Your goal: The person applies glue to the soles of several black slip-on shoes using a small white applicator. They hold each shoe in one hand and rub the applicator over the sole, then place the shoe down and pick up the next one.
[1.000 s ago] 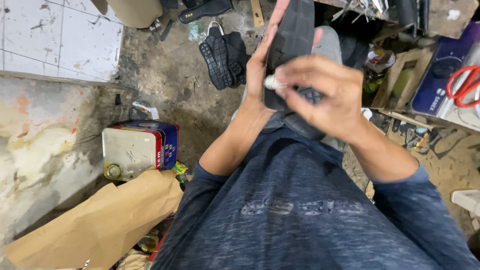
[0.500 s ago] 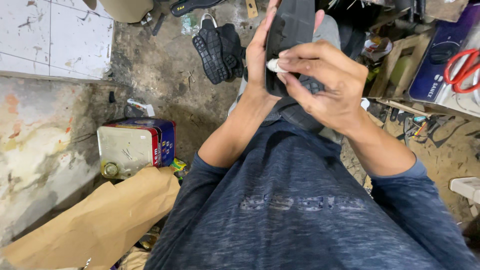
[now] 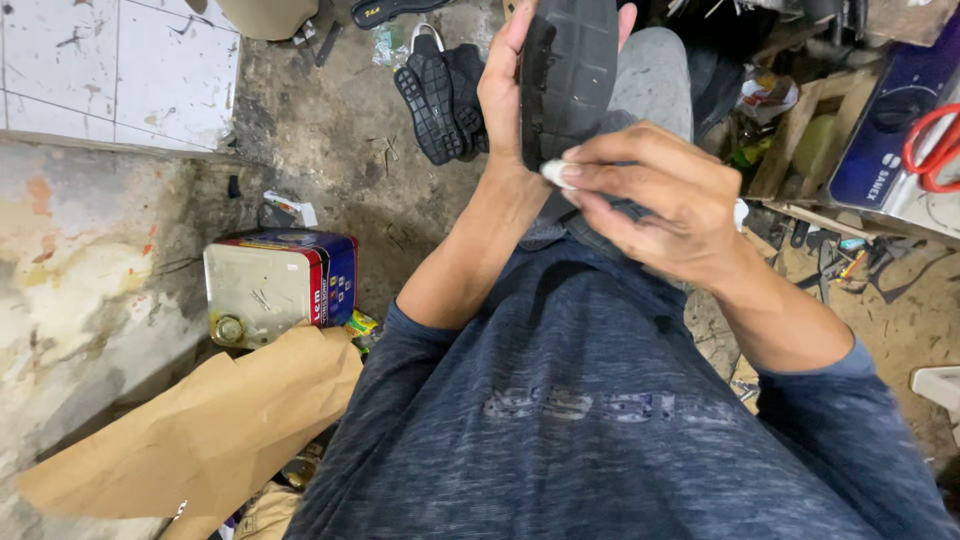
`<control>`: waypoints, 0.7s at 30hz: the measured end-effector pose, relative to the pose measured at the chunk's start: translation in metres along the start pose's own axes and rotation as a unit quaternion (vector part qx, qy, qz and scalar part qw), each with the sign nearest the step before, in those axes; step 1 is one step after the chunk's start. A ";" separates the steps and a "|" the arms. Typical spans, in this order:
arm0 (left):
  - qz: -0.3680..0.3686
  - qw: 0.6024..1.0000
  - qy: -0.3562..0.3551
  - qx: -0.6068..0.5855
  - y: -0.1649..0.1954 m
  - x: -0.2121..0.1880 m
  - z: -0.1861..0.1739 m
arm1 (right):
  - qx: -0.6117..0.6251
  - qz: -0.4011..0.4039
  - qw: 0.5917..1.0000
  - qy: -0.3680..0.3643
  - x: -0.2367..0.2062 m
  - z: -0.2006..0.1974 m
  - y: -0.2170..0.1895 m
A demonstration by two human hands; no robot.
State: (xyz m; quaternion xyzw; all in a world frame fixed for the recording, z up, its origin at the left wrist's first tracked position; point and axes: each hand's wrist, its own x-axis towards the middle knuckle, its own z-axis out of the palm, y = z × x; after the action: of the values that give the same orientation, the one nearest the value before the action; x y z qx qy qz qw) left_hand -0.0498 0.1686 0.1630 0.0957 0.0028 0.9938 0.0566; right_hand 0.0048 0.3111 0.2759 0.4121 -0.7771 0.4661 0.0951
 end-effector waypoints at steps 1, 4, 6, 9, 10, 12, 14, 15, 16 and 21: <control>0.010 1.000 -0.011 -0.004 0.001 0.001 0.000 | -0.001 0.004 1.000 0.002 -0.001 -0.001 0.000; -0.003 1.000 -0.013 -0.014 0.000 0.003 0.001 | 0.008 0.006 1.000 0.013 -0.006 -0.001 0.000; -0.042 0.999 0.006 -0.003 0.001 0.003 0.000 | 0.009 0.009 1.000 0.016 -0.009 -0.002 0.002; -0.030 1.000 0.005 -0.001 0.005 0.002 -0.001 | -0.005 0.024 1.000 0.020 -0.012 -0.004 0.006; -0.035 0.999 -0.004 -0.010 0.007 0.002 -0.001 | -0.018 0.033 0.999 0.028 -0.013 -0.006 0.007; -0.048 0.998 -0.020 -0.035 0.008 0.003 -0.002 | -0.044 0.051 0.997 0.039 -0.015 -0.007 0.006; -0.049 0.998 -0.015 -0.024 0.009 0.003 -0.003 | -0.070 0.065 0.994 0.046 -0.015 -0.007 0.005; -0.048 0.999 -0.015 -0.015 0.009 0.004 -0.003 | -0.048 0.053 0.997 0.038 -0.015 -0.008 0.004; -0.050 0.999 -0.018 -0.008 0.010 0.004 -0.003 | -0.025 0.041 0.998 0.031 -0.015 -0.007 0.003; -0.078 0.996 -0.038 -0.019 0.011 -0.002 0.003 | -0.061 0.066 0.994 0.059 -0.014 -0.009 0.006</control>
State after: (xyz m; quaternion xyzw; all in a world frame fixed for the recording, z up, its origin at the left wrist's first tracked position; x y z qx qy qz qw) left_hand -0.0485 0.1571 0.1661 0.1314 -0.0107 0.9819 0.1358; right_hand 0.0075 0.3268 0.2697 0.3248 -0.8227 0.4468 0.1345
